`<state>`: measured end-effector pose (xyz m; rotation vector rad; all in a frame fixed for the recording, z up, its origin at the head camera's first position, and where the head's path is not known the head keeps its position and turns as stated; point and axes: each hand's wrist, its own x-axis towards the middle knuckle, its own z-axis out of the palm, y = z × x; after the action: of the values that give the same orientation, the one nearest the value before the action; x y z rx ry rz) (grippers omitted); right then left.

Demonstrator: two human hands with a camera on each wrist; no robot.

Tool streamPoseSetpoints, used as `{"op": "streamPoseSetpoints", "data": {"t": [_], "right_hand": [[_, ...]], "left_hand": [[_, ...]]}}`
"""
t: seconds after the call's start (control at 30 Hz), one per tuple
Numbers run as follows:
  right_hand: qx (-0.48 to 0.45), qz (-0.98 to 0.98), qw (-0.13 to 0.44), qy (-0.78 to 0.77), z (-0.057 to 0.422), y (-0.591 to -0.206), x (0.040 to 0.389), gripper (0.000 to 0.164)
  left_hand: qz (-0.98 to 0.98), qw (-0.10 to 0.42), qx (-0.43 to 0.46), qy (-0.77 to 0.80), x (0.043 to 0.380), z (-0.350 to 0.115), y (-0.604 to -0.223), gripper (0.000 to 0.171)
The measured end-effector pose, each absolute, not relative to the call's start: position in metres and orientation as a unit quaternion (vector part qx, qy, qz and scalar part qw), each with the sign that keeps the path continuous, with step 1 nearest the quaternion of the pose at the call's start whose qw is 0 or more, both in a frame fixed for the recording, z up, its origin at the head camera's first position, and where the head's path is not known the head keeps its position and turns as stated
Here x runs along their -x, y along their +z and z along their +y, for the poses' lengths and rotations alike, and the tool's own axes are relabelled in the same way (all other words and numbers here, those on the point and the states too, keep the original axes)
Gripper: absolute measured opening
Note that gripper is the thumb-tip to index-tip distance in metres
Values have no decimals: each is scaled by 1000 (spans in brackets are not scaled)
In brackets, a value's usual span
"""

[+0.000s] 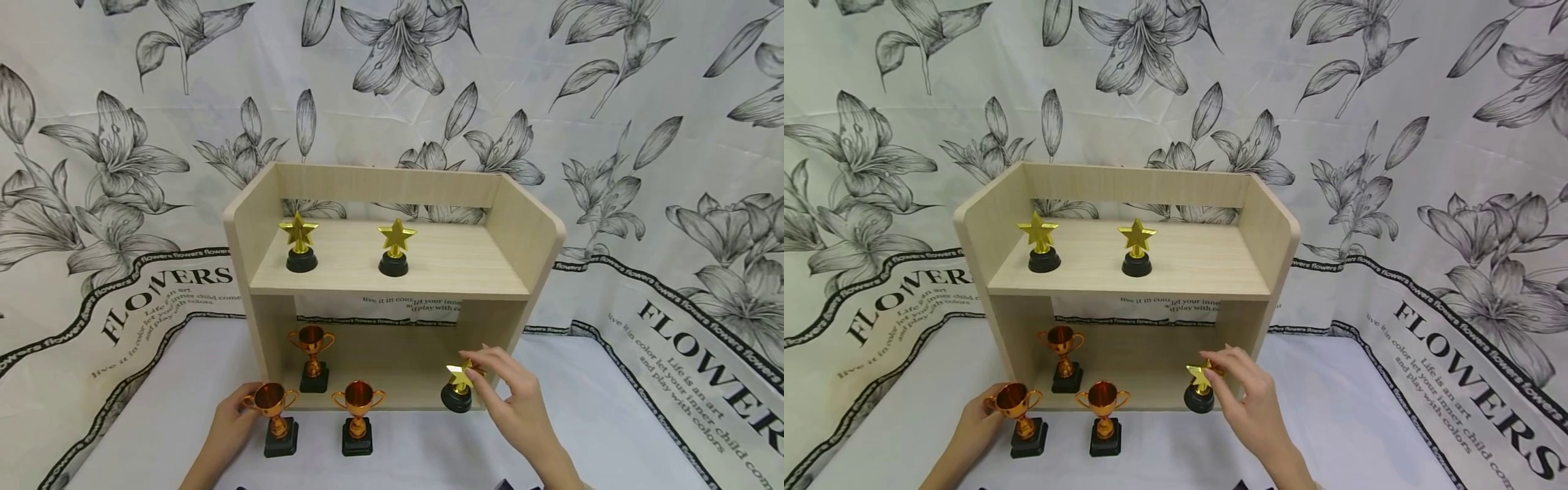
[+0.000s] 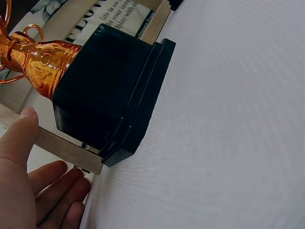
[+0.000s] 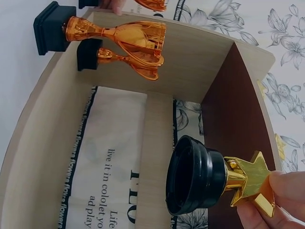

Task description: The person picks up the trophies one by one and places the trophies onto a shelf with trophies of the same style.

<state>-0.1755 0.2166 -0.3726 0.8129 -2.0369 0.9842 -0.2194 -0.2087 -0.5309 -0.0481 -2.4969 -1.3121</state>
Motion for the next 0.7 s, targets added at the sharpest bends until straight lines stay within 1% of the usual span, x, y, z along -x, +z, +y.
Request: {"op": "streamPoseSetpoints", "data": {"t": [0.17,0.7], "right_hand": [[-316,-790,360,382,217,-370,176,45],[-325,-776,377,387,218,-363,182,46]], "left_hand": [[-873,162,11,-459,220,-209,-532,28],[-871,147,11,-468,220,-210,-533,27]]}}
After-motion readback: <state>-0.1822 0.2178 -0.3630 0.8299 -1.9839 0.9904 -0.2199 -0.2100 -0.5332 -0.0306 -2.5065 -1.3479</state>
